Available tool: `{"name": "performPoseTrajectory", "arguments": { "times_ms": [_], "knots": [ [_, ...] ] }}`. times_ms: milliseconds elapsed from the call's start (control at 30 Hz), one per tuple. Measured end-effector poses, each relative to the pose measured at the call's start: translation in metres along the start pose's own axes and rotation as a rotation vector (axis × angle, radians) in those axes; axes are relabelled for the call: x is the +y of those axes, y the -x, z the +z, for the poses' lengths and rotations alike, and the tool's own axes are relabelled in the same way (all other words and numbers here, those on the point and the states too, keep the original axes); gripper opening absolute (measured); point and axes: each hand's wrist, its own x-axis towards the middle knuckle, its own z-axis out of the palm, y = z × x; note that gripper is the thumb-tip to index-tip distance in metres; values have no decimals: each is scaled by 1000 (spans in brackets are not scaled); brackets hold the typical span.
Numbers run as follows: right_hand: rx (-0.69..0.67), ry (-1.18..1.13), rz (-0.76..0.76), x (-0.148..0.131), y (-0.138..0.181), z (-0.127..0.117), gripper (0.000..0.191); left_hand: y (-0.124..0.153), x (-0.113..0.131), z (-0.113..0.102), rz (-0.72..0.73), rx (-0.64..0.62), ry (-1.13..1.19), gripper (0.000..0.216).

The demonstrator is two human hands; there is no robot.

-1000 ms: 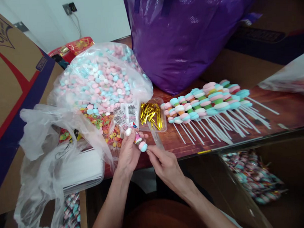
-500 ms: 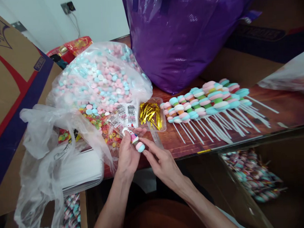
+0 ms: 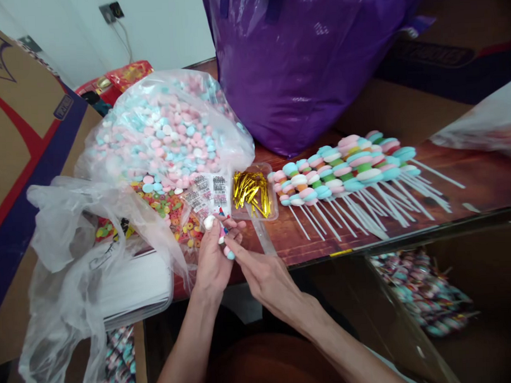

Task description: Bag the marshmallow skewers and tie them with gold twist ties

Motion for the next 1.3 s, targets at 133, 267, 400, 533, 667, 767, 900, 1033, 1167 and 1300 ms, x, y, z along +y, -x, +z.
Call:
{"name": "performPoseTrajectory", "arguments": {
  "times_ms": [133, 267, 400, 533, 667, 767, 900, 1033, 1167, 1300],
  "knots": [
    [23, -130, 128, -3, -5, -1, 50, -1, -2, -1, 8, -57, -33, 27],
    [130, -159, 202, -7, -8, 3, 44, -2, -5, 0, -17, -85, -54, 25],
    [324, -111, 204, -7, -3, 9, 31, -2, -5, 2, -26, -68, -18, 27],
    [410, 76, 161, -6, 0, 13, 14, -2, -8, 4, 8, -60, -29, 25],
    [447, 165, 58, -9, -11, 15, 21, 2, -16, 4, -8, -80, -51, 24],
    [458, 105, 46, -9, -20, 11, 22, 4, -14, 4, -73, -121, -60, 32],
    [377, -40, 152, -6, -19, 0, 18, 0, 4, 0, -73, -159, -107, 47],
    [227, -233, 284, -5, -13, -6, 25, -6, 19, -5, 50, -69, -104, 35],
    [127, -337, 343, -5, -13, -9, 28, -10, 19, -7, 37, -66, -108, 32],
    [27, -409, 386, -4, -17, -21, 28, -9, 17, -9, 63, -22, -167, 39]
  ]
}}
